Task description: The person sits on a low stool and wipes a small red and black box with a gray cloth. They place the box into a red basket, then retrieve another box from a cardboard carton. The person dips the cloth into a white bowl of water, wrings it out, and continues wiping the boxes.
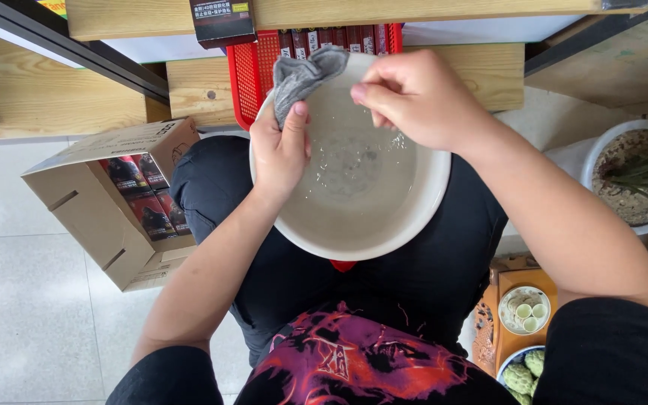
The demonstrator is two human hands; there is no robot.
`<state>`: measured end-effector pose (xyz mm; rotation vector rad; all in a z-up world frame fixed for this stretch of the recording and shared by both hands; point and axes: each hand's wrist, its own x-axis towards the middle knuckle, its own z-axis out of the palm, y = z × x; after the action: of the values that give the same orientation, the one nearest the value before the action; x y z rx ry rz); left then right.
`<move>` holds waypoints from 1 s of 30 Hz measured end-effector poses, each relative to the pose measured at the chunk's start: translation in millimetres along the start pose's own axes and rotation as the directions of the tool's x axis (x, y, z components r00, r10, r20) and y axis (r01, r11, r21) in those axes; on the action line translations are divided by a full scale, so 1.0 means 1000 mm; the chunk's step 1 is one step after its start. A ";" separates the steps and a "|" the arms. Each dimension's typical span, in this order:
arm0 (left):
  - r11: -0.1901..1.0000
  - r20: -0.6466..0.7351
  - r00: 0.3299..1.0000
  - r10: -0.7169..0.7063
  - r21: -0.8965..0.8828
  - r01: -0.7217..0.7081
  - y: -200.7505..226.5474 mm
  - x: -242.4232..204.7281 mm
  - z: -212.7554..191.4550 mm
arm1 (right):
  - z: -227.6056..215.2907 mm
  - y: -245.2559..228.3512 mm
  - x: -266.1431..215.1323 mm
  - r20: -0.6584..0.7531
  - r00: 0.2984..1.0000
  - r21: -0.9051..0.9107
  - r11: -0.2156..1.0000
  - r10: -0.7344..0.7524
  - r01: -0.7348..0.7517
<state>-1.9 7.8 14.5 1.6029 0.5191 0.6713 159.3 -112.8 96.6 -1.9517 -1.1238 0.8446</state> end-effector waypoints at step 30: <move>0.996 0.075 0.995 0.066 0.056 -0.070 -0.008 0.009 -0.017 | 0.007 0.196 0.089 0.077 0.955 -0.143 0.952 0.285 -0.272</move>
<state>-6.3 27.3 8.6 1.6996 0.4353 0.6512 273.2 -102.4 -86.4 -2.2362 -0.9924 1.0471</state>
